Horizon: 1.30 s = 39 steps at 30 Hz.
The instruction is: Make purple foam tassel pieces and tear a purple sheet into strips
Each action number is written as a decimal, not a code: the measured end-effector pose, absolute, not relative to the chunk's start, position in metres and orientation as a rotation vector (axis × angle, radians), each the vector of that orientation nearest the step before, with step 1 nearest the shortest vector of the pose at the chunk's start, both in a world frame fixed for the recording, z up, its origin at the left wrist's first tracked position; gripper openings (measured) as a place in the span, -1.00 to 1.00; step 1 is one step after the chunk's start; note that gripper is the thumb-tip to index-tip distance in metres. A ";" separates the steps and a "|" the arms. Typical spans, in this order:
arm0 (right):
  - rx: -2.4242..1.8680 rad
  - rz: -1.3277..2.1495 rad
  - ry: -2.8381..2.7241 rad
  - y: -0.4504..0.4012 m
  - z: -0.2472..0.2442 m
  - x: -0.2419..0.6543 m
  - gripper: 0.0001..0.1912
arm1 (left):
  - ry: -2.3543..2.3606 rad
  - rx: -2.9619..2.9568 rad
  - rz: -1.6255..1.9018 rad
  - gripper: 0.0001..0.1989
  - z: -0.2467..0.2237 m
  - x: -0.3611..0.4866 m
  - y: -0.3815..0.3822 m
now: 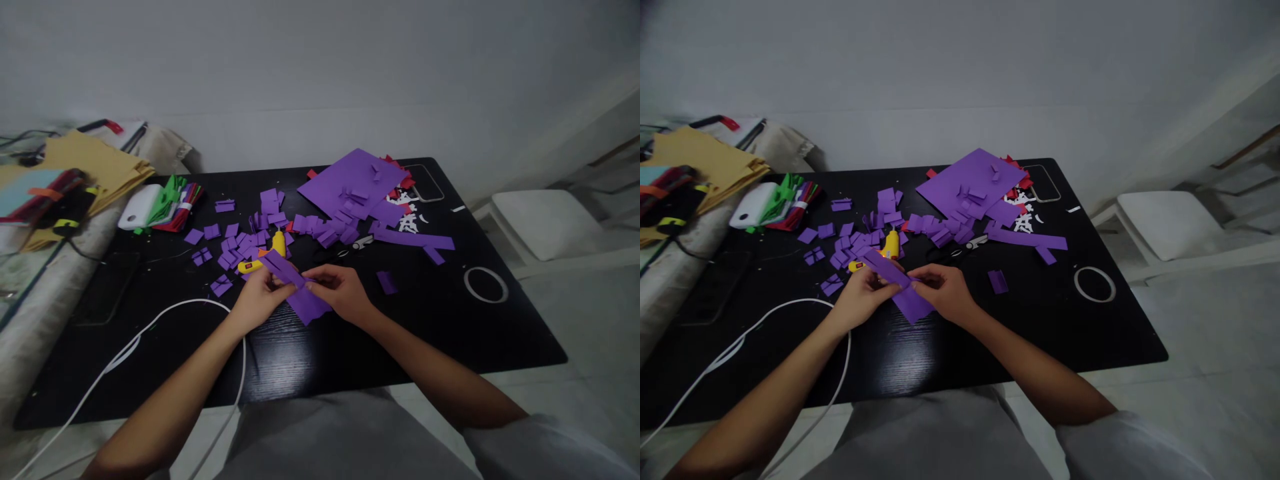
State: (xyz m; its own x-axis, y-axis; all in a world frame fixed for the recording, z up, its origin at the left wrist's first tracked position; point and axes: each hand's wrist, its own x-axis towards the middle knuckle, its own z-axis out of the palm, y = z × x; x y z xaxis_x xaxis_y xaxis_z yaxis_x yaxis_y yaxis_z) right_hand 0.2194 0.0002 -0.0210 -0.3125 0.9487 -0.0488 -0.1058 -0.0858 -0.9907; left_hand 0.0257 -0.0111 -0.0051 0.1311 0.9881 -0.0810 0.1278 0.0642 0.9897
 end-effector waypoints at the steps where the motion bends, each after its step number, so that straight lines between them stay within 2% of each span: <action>1: -1.006 1.542 -1.312 0.000 -0.021 0.220 -0.79 | 1.228 1.294 0.997 -0.71 -0.005 0.026 -0.011; 21: -1.023 1.537 -1.354 -0.001 -0.023 0.220 -0.77 | 1.292 1.409 0.993 -0.68 0.002 0.023 -0.010; 34: -0.975 1.591 -1.372 -0.001 -0.020 0.220 -0.84 | 1.308 1.393 1.017 -0.68 0.002 0.023 -0.008; 39: -1.012 1.455 -1.450 -0.006 -0.014 0.219 -0.68 | 1.285 1.452 0.950 -0.69 -0.001 0.024 -0.011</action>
